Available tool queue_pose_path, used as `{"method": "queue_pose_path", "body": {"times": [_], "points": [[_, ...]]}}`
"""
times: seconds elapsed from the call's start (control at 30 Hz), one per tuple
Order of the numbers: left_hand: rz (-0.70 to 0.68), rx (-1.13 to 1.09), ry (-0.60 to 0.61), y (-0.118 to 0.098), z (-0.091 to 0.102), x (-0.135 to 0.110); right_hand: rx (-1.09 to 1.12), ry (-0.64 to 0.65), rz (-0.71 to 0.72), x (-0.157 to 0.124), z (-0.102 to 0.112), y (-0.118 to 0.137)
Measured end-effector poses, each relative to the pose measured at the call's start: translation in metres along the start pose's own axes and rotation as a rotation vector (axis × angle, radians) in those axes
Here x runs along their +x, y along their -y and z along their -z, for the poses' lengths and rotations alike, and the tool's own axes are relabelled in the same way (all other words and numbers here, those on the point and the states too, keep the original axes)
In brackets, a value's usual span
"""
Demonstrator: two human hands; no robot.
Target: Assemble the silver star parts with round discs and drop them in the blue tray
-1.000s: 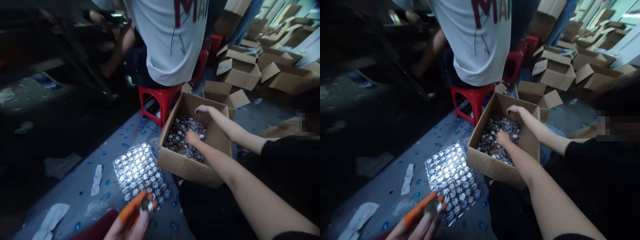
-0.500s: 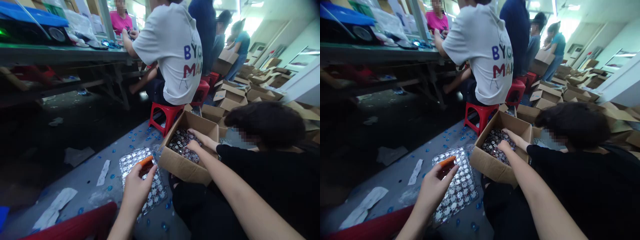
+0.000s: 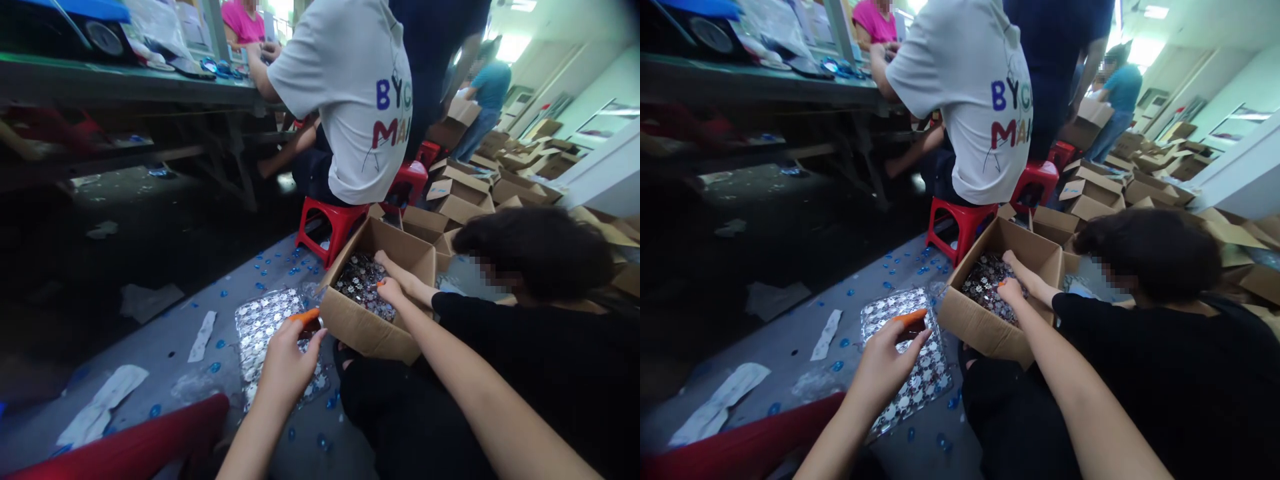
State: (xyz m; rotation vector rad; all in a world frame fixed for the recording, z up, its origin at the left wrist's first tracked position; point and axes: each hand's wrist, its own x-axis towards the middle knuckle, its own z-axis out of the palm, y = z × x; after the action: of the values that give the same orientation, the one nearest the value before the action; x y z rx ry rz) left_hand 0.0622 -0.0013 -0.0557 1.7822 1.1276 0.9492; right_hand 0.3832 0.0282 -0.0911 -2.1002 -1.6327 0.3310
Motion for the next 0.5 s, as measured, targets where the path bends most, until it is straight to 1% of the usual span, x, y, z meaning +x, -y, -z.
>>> {"method": "queue_pose_path", "body": {"times": [0.07,0.13,0.2,0.27,0.33,0.4,0.5], "points": [[-0.003,-0.008,-0.002,0.002,-0.002,0.003,-0.001,-0.024,0.024,-0.003,0.001,0.009],[-0.006,-0.042,-0.007,0.001,-0.002,0.006,0.012,-0.027,0.098,-0.01,0.01,0.027],[-0.029,-0.087,-0.023,-0.003,-0.001,0.008,0.035,-0.018,0.268,-0.022,0.025,0.052],[-0.082,-0.108,-0.043,-0.011,0.001,0.008,0.047,-0.022,0.494,-0.036,0.042,0.081],[-0.144,-0.103,-0.063,-0.019,0.005,0.007,0.03,-0.02,0.677,-0.049,0.056,0.109],[-0.193,-0.094,-0.075,-0.025,0.01,0.005,-0.006,0.007,0.761,-0.06,0.065,0.131],[-0.234,-0.104,-0.092,-0.028,0.018,0.002,-0.04,0.06,0.798,-0.069,0.07,0.152]]}}
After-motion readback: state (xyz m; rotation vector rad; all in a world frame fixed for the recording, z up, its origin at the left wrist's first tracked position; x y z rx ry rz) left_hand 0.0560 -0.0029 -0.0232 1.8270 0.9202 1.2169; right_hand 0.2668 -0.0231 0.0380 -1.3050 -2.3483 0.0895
